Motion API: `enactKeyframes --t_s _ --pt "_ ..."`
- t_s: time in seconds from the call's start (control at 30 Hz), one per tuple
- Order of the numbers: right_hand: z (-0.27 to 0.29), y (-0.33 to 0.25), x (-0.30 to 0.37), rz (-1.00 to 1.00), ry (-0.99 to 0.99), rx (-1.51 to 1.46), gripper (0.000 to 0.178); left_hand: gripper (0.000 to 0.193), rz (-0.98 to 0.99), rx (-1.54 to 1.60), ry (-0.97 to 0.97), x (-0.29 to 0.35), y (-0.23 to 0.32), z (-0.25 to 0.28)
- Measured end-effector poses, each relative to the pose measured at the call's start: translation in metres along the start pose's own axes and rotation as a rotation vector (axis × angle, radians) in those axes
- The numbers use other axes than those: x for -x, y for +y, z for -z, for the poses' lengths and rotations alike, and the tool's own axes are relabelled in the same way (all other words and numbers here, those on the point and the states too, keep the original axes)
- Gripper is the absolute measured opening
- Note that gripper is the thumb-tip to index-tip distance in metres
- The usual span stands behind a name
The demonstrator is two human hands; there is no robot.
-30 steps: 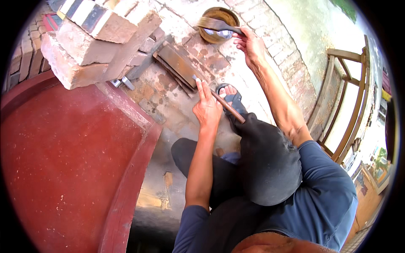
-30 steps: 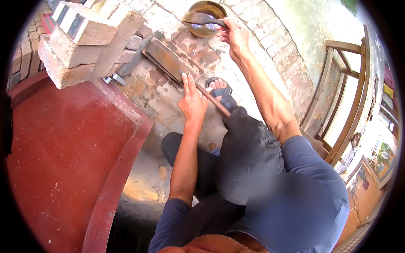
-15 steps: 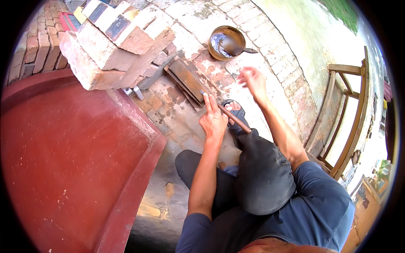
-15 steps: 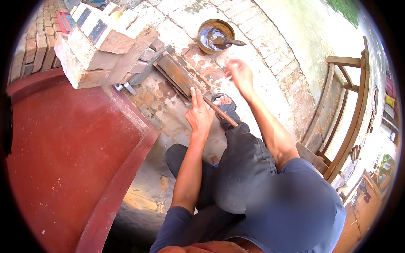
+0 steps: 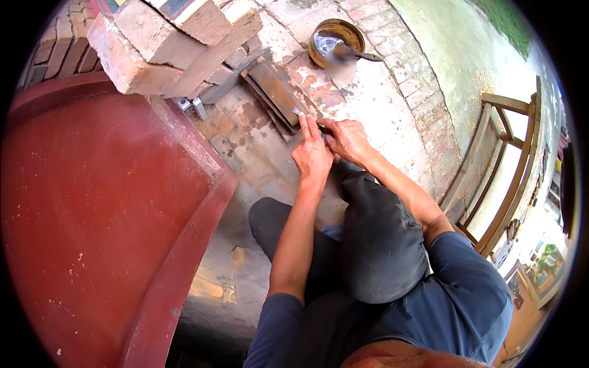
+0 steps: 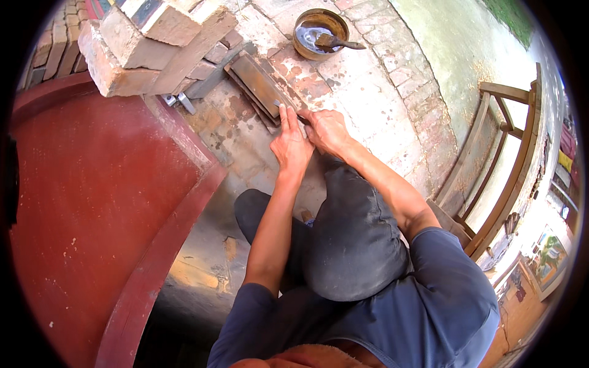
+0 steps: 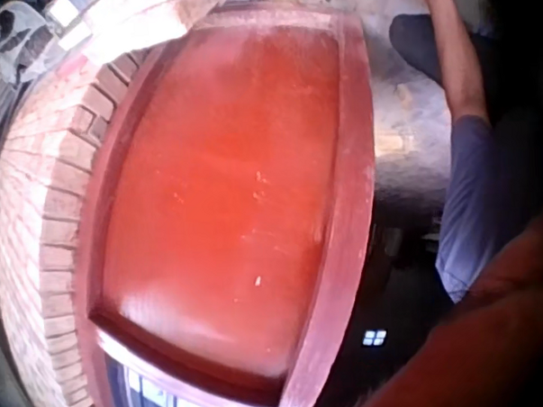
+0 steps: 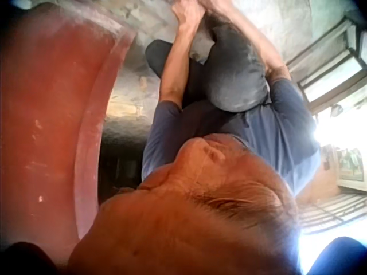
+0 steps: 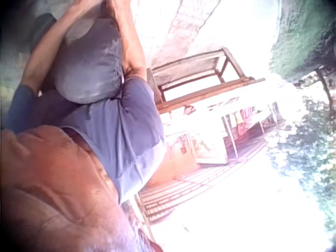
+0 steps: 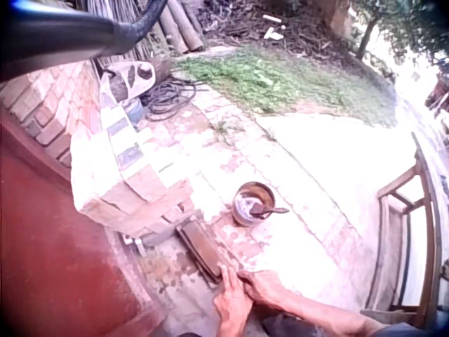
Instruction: The person sits on the ground and sharpens a small metal tool on a rectangular sharpening stone. They repeatedly rub the tool's edge against the stone and periodically dip a brush into a container of liquid to apply it to the stone's surface.
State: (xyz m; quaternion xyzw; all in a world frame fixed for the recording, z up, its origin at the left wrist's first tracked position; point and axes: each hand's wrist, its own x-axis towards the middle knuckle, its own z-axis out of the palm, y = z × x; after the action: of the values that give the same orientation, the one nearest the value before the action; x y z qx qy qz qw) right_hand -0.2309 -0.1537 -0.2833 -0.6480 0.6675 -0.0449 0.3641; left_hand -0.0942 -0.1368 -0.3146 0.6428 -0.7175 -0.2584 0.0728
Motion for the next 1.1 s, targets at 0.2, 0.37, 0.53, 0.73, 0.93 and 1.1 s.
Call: enactKeyframes --t_s 0.2,0.37,0.53,0.73,0.93,1.1 --pt "-0.005 0.009 -0.007 0.076 0.064 -0.045 0.046 0.096 0.002 0.057 -0.031 0.005 -0.005 0.012" --pt "0.001 0.002 0.000 0.083 -0.018 -0.144 0.046 0.112 0.009 0.146 -0.140 0.016 -0.013 0.026" --pt "-0.003 -0.008 0.010 0.053 -0.043 -0.203 0.045 0.127 0.003 0.257 -0.148 0.023 -0.020 0.028" --pt "-0.016 -0.005 -0.007 0.116 0.021 -0.080 0.045 0.137 -0.074 0.146 -0.134 -0.008 -0.022 0.043" --pt "-0.029 -0.001 0.001 0.191 0.060 -0.084 0.049 0.138 -0.017 0.174 -0.220 0.010 -0.010 0.035" --pt "-0.028 0.006 -0.004 0.232 0.078 -0.092 0.047 0.130 0.027 0.166 -0.241 0.010 -0.008 0.025"
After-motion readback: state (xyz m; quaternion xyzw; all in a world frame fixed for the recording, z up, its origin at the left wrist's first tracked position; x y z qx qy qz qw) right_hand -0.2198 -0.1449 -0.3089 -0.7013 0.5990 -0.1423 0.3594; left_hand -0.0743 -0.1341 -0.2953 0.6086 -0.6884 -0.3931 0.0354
